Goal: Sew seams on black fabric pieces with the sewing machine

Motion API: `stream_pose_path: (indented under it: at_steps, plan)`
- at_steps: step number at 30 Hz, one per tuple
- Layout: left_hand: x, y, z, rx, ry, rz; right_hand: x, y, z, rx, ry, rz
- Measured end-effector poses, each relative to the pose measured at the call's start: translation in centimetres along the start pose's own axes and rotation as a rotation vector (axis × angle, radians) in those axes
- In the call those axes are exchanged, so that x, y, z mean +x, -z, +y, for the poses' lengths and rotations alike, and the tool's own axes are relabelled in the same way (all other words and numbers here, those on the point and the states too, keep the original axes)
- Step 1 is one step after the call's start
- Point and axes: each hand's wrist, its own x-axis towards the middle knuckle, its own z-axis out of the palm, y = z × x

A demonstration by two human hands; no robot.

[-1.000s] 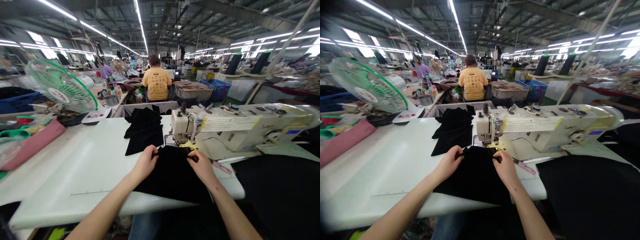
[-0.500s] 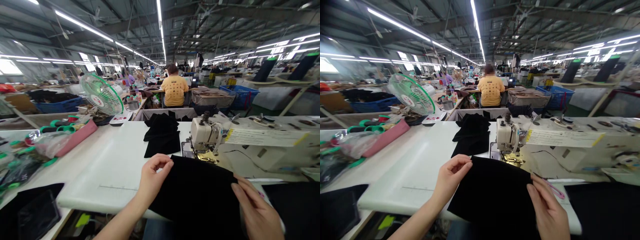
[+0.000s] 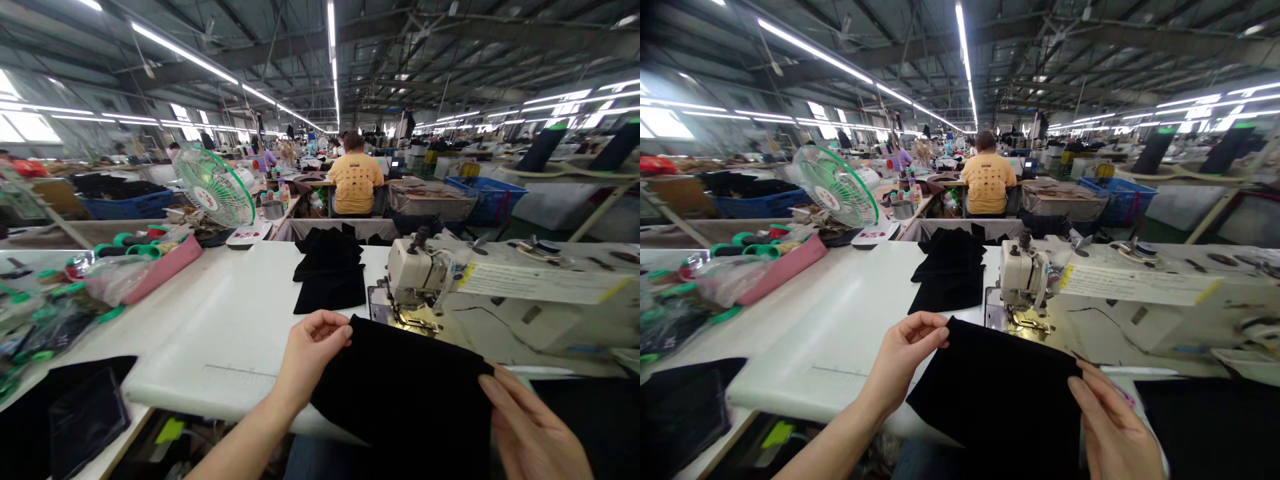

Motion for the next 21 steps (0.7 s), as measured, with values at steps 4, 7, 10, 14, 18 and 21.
stream_pose_path:
  at_steps: [4, 7, 10, 14, 18, 21]
  plan:
    - [0.1, -0.2, 0.0, 0.002, -0.007, 0.009, -0.9, -1.4, -2.3, 0.208, -0.333, 0.164]
    - [0.2, -0.2, 0.0, 0.041, -0.037, 0.027, -0.8, -1.6, -2.9, 0.228, -0.33, 0.172]
    - [0.4, -0.1, 0.0, 0.09, -0.093, 0.051, -0.2, -1.2, -2.5, 0.228, -0.293, 0.156]
    - [0.7, 0.1, 0.0, 0.129, -0.119, 0.05, 0.6, -1.1, -1.7, 0.203, -0.227, 0.133]
    - [1.1, 0.3, -0.1, 0.129, -0.117, 0.086, 0.8, -1.4, -1.4, 0.185, -0.055, 0.077]
    - [1.6, 0.5, -0.1, 0.066, -0.088, 0.122, 1.0, -1.7, -1.6, 0.182, 0.024, -0.003]
